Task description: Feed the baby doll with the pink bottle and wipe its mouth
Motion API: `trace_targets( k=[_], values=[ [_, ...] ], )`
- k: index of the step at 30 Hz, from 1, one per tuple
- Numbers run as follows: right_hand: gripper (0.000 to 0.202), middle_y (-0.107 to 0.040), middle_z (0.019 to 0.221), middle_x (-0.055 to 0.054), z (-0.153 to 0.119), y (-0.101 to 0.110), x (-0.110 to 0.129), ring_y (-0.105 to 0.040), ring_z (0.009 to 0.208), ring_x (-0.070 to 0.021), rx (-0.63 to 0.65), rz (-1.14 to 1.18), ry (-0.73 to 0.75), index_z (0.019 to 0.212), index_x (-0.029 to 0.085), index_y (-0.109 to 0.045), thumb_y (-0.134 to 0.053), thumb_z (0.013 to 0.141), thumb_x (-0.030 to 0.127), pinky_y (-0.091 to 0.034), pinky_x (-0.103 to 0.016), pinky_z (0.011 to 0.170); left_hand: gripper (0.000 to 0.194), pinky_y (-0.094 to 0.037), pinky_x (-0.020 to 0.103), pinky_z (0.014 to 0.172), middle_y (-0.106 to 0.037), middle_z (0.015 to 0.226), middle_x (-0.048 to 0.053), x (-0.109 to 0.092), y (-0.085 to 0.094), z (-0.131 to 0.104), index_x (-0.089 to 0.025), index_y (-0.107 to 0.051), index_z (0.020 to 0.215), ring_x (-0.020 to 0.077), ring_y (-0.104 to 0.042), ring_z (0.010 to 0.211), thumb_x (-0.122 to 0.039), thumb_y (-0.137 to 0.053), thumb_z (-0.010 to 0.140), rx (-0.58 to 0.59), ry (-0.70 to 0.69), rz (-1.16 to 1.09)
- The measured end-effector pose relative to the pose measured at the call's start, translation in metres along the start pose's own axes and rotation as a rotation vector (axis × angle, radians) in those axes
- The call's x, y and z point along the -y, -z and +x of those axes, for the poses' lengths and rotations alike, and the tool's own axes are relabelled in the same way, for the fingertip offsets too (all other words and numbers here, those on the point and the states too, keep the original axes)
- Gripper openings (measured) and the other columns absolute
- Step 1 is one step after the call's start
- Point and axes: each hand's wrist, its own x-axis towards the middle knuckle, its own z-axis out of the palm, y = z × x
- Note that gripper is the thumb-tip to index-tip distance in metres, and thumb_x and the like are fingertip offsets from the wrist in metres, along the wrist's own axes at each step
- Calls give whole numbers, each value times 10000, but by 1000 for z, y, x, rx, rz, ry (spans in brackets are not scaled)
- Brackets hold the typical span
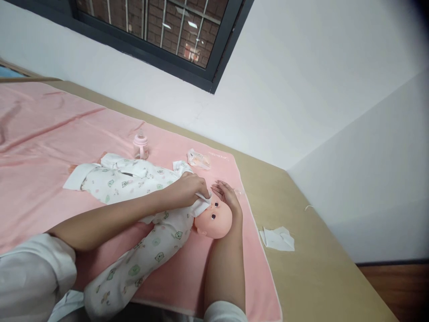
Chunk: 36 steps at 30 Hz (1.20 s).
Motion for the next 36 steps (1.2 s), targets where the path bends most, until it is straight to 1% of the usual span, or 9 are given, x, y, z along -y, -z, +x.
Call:
trace_targets(
  k=[4,7,10,15,18,22,26,29,36],
  values=[
    [352,-694,978,-40,-1,1,1,-668,1003,-180,0,-11,-1,980,229,-616,-776,690,350,-553,-336,973,445,-357,361,908,-684,985,9,2,-1,2,-234,-722,885,199,-602,945,51,-458,668,1,1,19],
    [348,-695,984,-43,-2,1,1,-670,1001,-178,6,-7,0,992,229,-615,-765,704,354,-554,-335,969,445,-399,283,850,-682,982,11,4,1,1,-199,-718,874,157,-615,896,81,-441,666,-36,-21,-88],
    [334,-697,999,-48,-1,0,2,-674,988,-168,14,-15,24,988,225,-621,-757,712,354,-558,-325,960,339,-428,217,750,-683,957,18,5,8,-4,-165,-704,818,131,-622,843,58,-476,704,-68,-38,-221],
    [337,-704,942,-36,2,-1,2,-684,943,-173,-32,-11,-11,959,231,-616,-780,675,311,-585,-333,903,239,-441,190,736,-672,966,2,-3,24,-16,-170,-684,810,115,-627,848,-8,-523,743,24,-91,-351],
    [303,-704,938,-36,0,-2,2,-685,938,-165,-23,-4,-1,965,227,-614,-751,707,312,-565,-334,942,260,-434,200,737,-675,948,-25,-9,25,-20,-193,-674,850,120,-622,853,-36,-499,738,74,-52,-280],
    [272,-703,915,-44,-7,-6,4,-685,934,-165,-25,16,-3,935,208,-623,-750,710,291,-548,-329,959,190,-408,235,689,-658,868,-14,-11,13,-17,-193,-625,776,145,-605,799,-92,-469,734,83,-15,-90],
    [291,-699,925,-41,-10,-8,4,-674,945,-160,-35,19,13,956,208,-627,-761,708,278,-548,-315,940,72,-372,271,631,-598,768,2,-10,4,-14,-182,-517,669,161,-560,720,-129,-485,706,61,-33,55],
    [268,-690,908,-47,-6,-7,4,-663,932,-158,-34,15,-12,980,197,-629,-735,748,280,-552,-308,906,124,-359,292,623,-565,718,3,-12,1,-14,-185,-454,620,162,-531,682,-198,-504,733,29,-37,104],
    [363,-572,1215,-89,7,-2,2,-594,1038,-189,-34,7,-77,1206,167,-549,-542,911,378,-530,-406,875,134,-356,312,653,-587,715,15,-10,-6,-14,-182,-510,649,177,-548,700,-201,-493,781,-22,-55,187]
  ],
)
